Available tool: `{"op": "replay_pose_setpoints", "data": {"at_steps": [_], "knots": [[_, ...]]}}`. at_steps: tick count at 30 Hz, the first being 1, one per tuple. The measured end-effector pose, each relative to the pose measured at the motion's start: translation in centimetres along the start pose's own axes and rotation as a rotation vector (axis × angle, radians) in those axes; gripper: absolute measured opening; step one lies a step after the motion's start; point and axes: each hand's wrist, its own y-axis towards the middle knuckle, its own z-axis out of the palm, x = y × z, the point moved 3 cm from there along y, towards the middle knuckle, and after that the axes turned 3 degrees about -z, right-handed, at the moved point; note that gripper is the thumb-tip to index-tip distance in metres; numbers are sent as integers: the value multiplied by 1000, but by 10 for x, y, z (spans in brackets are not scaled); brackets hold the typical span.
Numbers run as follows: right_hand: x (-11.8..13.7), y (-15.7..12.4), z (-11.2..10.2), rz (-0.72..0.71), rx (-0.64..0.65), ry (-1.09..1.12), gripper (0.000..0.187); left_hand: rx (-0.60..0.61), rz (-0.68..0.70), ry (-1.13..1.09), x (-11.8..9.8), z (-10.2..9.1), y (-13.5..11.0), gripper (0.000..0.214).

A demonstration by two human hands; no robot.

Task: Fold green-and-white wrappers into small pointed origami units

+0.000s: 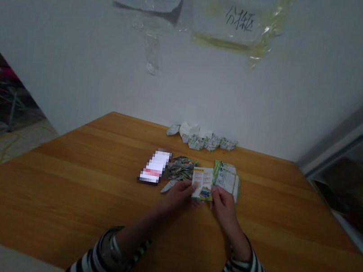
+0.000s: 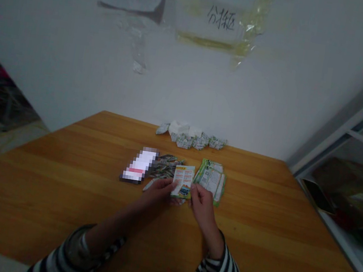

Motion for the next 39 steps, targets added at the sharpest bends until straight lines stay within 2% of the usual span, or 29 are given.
{"op": "replay_pose_setpoints", "data": {"at_steps": [3, 7, 9, 13, 16, 20, 23, 25, 27, 31, 33, 37, 39], "knots": [[-1, -1, 1, -1, -3, -33, 45, 33, 15, 68, 1, 0, 0, 48], [-5, -1, 4, 28, 50, -1, 45, -86, 109, 194, -3, -7, 0, 44], [-6, -1, 5, 58, 57, 43, 44, -97, 128, 247, -4, -8, -1, 42], [-5, 0, 5, 73, 49, 64, 41, -23, 115, 249, -3, -4, -1, 40], [-6, 1, 4, 80, -12, 89, 42, 51, 78, 232, 1, -1, -2, 41], [-7, 0, 3, 96, -45, 108, 41, 44, 39, 217, 3, -4, 0, 42], [1, 0, -3, 2, -128, 59, 33, 15, 21, 147, 2, -8, 2, 45], [8, -1, -8, -86, -164, 2, 39, 27, -1, 88, 0, -9, 2, 45], [14, -1, -11, -171, -139, -56, 45, 72, -37, 35, -1, -8, 1, 44], [17, 0, -14, -320, -99, -140, 36, 161, -103, -29, -1, 0, -3, 42], [16, 0, -16, -334, -130, -131, 30, 130, -62, -40, -4, 2, -5, 44], [11, -1, -18, -269, -207, -61, 25, -17, 148, -50, -15, 2, -7, 57], [10, -1, -17, -241, -220, -34, 24, -8, 238, -46, -20, 3, -9, 62]]}}
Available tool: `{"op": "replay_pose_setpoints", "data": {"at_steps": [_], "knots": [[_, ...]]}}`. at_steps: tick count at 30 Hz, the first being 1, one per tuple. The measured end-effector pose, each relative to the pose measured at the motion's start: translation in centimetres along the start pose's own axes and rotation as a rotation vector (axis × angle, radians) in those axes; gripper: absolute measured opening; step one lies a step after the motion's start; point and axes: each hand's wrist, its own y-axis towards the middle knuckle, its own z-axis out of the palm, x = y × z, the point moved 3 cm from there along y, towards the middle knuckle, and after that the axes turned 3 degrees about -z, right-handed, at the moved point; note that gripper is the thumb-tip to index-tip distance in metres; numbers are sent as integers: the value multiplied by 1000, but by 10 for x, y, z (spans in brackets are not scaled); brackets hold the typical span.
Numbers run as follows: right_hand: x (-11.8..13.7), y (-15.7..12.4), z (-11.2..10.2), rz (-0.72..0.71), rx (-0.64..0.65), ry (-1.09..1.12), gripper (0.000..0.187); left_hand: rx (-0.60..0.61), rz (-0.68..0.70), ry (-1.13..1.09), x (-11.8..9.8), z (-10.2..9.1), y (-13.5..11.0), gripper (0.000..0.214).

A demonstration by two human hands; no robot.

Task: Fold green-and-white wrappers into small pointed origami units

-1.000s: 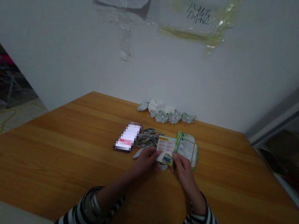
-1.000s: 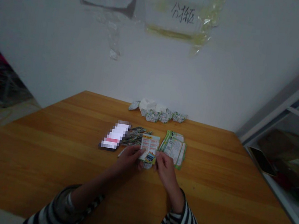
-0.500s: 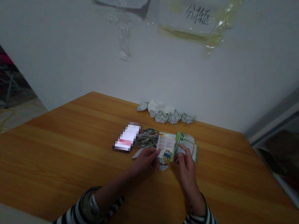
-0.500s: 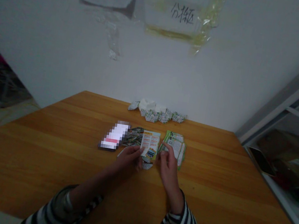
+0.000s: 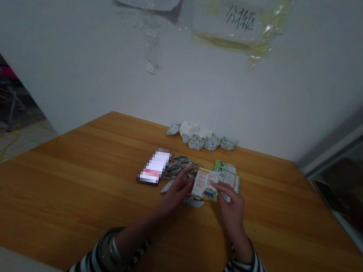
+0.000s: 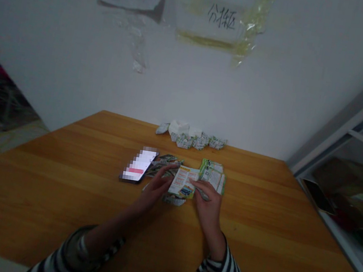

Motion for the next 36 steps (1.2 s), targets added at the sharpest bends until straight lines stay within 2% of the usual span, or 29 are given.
{"op": "replay_pose_setpoints", "data": {"at_steps": [3, 9, 15, 18, 21, 27, 36], "knots": [[-2, -1, 1, 29, -14, 37, 23, 34, 47, 24, -2, 1, -1, 52], [-2, -1, 1, 60, -24, 84, 17, -129, 46, 157, 0, -6, -2, 24], [-3, -3, 4, 140, -65, 94, 6, -176, 81, 289, -5, -4, -5, 12], [-6, -7, 12, 210, -99, 93, 16, -271, 43, 318, -6, -5, -4, 15], [-4, -11, 22, 274, -144, 161, 25, -345, -24, 242, -3, -7, -3, 25], [0, -15, 35, 354, -221, 265, 34, -366, -64, 121, 6, -9, 0, 34], [10, -18, 40, 400, -285, 274, 40, -424, -15, 221, 7, -9, -3, 33]]}}
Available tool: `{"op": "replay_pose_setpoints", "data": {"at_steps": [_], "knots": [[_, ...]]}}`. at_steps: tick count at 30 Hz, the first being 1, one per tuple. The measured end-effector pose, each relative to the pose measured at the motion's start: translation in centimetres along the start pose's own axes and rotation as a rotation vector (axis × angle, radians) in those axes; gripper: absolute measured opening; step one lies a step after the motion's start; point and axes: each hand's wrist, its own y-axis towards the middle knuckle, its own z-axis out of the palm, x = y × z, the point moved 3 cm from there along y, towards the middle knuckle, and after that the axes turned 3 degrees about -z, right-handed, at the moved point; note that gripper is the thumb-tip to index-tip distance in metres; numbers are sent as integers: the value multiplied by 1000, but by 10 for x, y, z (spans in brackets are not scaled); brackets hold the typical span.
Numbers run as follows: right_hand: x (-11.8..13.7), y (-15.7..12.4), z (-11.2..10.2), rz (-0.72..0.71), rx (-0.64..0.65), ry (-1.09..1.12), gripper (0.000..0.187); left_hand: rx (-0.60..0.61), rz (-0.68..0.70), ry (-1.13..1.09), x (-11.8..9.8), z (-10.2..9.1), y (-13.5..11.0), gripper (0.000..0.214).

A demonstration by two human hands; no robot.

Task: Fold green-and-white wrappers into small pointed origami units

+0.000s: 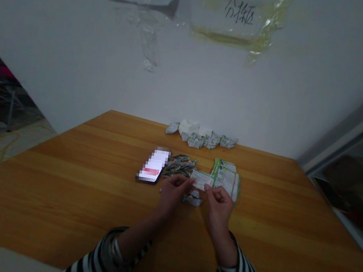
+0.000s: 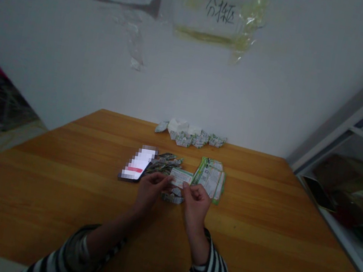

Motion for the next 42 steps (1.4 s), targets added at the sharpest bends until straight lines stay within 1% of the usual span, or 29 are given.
{"op": "replay_pose_setpoints", "data": {"at_steps": [6, 10, 14, 15, 17, 20, 28, 31, 32, 34, 35, 39, 40, 41, 42], "knots": [[0, 2, -2, -32, -22, 6, 37, -5, 31, 25, -1, 3, -4, 32], [-4, 1, -2, -26, -37, 19, 37, -18, 9, -48, -1, 4, -3, 35], [-2, 0, -1, -45, -52, 33, 36, 3, -62, -135, -2, 6, -3, 53], [-1, -1, -1, -47, -52, 37, 35, 10, -80, -144, -2, 7, -3, 54], [-1, 0, -1, -43, -56, 51, 34, 21, -108, -157, 0, 7, -3, 47], [-3, 1, -2, -31, -74, 68, 33, 35, -111, -162, 2, 7, -3, 39], [-10, 1, -4, -59, -69, 1, 34, 1, -96, -111, 2, 6, -4, 35], [-11, 5, -4, -42, 8, 17, 29, 5, -59, -55, -1, 3, -2, 33], [-10, 8, -5, -47, 44, 8, 34, 17, -38, -28, -2, 2, -2, 33], [-4, 15, -9, -90, 130, -64, 51, 73, 7, 25, -3, 2, -1, 32], [0, 19, -12, -134, 180, -126, 53, 116, 26, 51, -3, 2, -1, 30], [12, 25, -17, -222, 512, -388, 22, 319, 66, 171, 5, 9, -4, 26], [14, 24, -18, -240, 575, -447, 20, 356, 73, 202, 7, 11, -5, 26], [15, 23, -19, -258, 608, -497, 23, 377, 82, 220, 9, 13, -6, 25], [16, 22, -19, -277, 615, -538, 25, 388, 93, 224, 10, 13, -7, 24]]}}
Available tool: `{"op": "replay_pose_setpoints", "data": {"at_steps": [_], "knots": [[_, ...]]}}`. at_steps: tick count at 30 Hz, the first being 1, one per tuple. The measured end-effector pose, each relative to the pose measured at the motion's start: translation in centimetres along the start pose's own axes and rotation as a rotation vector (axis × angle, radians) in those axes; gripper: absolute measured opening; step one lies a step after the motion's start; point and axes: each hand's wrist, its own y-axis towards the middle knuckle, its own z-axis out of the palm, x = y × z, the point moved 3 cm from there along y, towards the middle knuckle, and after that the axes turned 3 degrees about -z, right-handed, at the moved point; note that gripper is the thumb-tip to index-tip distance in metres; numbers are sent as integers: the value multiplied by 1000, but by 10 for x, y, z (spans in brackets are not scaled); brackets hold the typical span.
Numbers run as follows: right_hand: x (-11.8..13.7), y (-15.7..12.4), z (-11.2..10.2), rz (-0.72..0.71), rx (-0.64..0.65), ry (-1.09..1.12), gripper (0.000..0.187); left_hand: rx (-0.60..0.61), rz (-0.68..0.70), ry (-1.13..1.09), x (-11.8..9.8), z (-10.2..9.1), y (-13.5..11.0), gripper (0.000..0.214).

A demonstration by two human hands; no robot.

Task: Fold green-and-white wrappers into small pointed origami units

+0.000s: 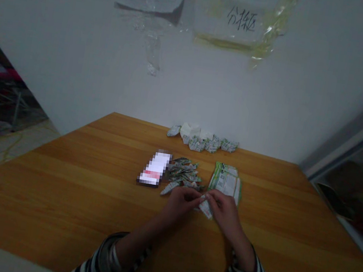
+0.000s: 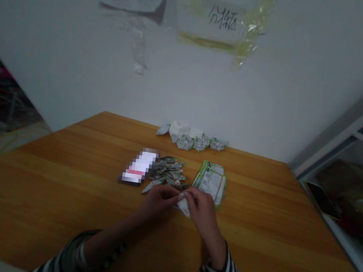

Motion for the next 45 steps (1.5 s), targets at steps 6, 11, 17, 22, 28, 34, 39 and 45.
{"op": "replay_pose_setpoints", "data": {"at_steps": [6, 11, 17, 22, 28, 34, 39, 45], "knots": [[0, -4, -1, 7, -217, -63, 30, -130, 142, 55, -7, -6, -2, 25], [-3, -6, -3, 9, -318, -50, 31, -132, 251, 201, -14, -9, -4, 18], [-1, -7, -2, -13, -326, -33, 30, -182, 241, 192, -19, -10, -7, 17], [3, -9, -2, -81, -342, -76, 25, -192, 238, 182, -22, -10, -8, 15], [14, -14, 0, -284, -368, -249, 20, -193, 248, 207, -22, -10, -7, 10], [19, -18, 3, -394, -410, -341, 21, -174, 224, 211, -24, -10, -6, 9], [23, -19, 8, -384, -427, -319, 24, -167, 173, 28, -20, -9, -6, 10], [23, -19, 13, -284, -486, -214, 24, -244, 96, -216, -21, -9, -5, 33]]}}
